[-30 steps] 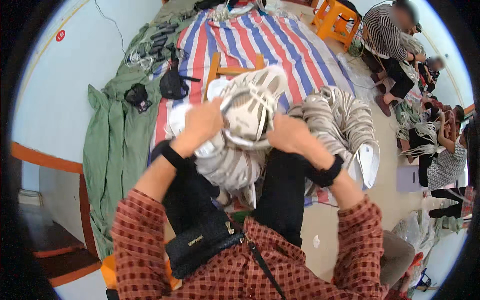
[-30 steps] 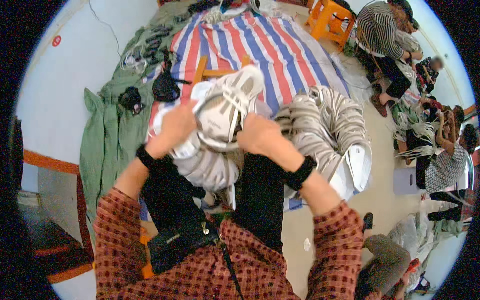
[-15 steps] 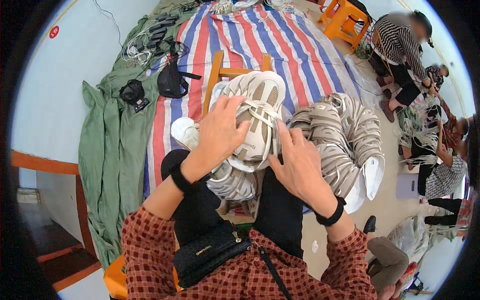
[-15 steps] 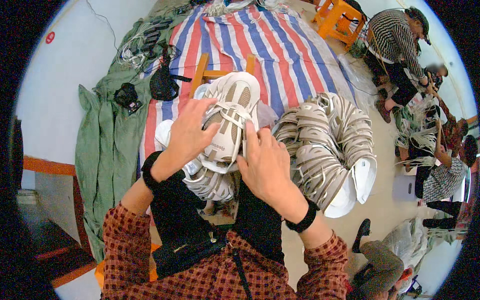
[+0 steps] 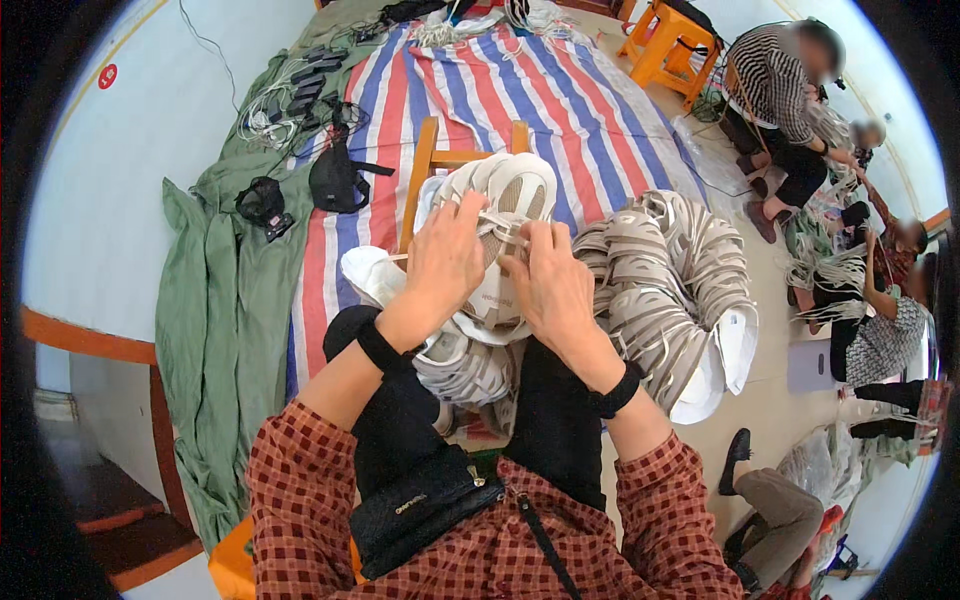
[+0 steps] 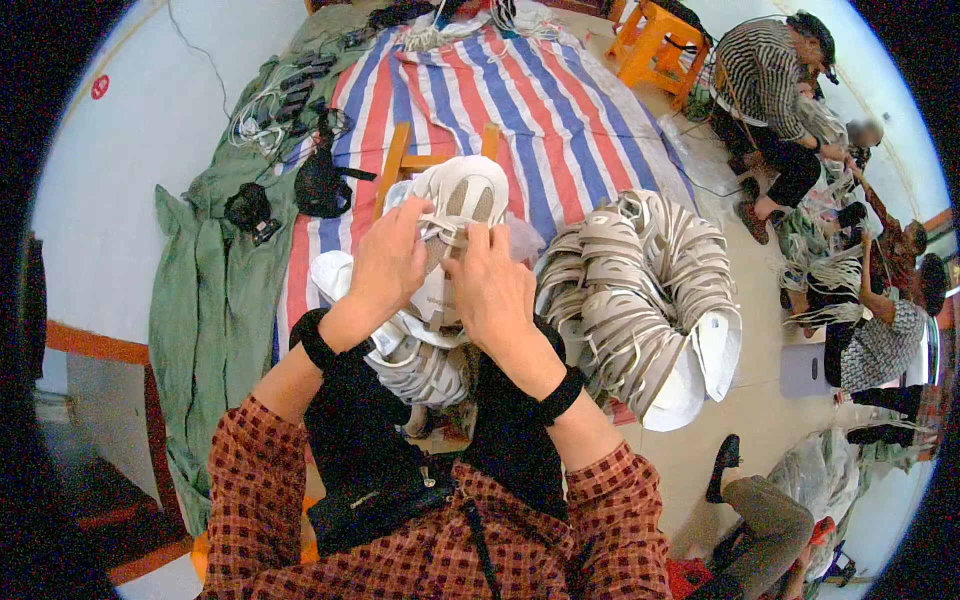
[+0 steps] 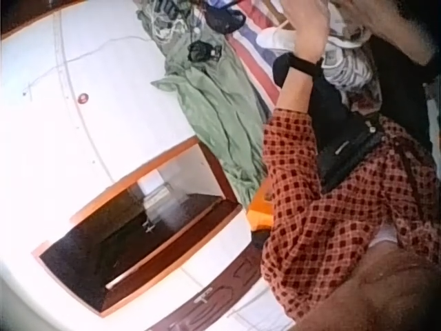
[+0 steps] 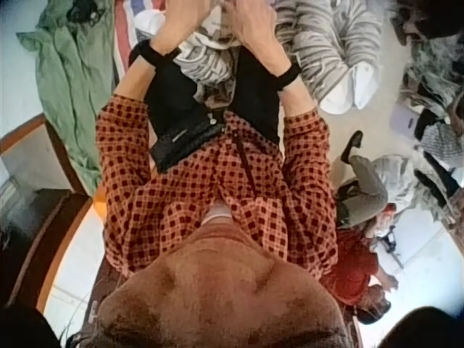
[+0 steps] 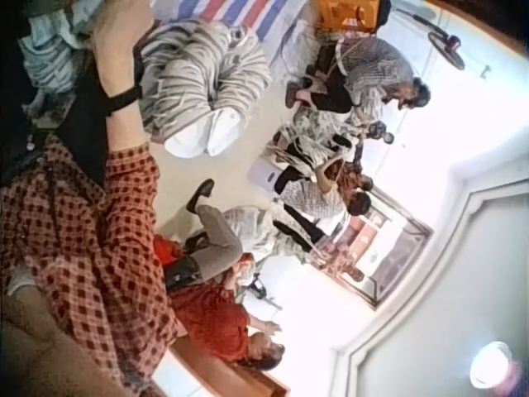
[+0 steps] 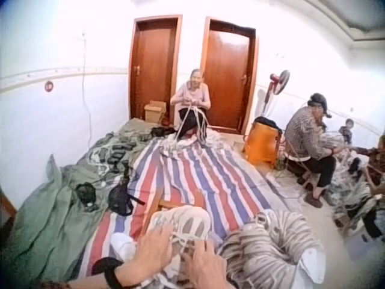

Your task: The person is threading laces through the eyelets of several white shoe uppers.

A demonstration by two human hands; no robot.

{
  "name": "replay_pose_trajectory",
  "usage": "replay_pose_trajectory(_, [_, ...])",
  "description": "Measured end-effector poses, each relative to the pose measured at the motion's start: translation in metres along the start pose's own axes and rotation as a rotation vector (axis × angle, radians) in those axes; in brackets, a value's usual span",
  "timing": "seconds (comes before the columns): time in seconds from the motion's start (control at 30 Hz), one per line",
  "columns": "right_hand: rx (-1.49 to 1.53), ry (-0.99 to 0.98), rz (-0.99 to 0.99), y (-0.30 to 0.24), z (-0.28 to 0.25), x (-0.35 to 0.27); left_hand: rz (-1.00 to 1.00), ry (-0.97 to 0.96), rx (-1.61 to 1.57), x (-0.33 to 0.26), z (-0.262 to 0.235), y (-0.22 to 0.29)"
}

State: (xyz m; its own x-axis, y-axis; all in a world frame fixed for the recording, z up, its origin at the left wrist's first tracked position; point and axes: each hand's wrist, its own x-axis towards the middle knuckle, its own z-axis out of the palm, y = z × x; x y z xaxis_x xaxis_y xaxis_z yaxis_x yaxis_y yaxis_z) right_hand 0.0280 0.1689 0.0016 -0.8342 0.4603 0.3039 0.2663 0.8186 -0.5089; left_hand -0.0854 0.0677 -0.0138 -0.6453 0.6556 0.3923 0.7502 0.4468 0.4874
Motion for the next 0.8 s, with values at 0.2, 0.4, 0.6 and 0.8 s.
replay_pose_trajectory(0.2, [-0.078,-0.126,-0.113,-0.001,-0.009,-0.008,0.009,-0.059,-0.111,-0.010,-0.013,0.010])
replay_pose_trajectory(0.4, [0.848,-0.567,0.180,-0.007,-0.037,-0.036,0.599,-0.098,-0.053,-0.046,-0.035,0.010])
replay_pose_trajectory(0.6, [0.293,-0.086,-0.165,0.024,-0.046,-0.048,-0.031,-0.097,-0.611,-0.021,-0.056,0.017])
replay_pose_trajectory(0.8, [-0.161,-0.124,-0.647,0.034,-0.012,-0.047,-0.249,0.080,-0.914,-0.007,-0.058,0.015])
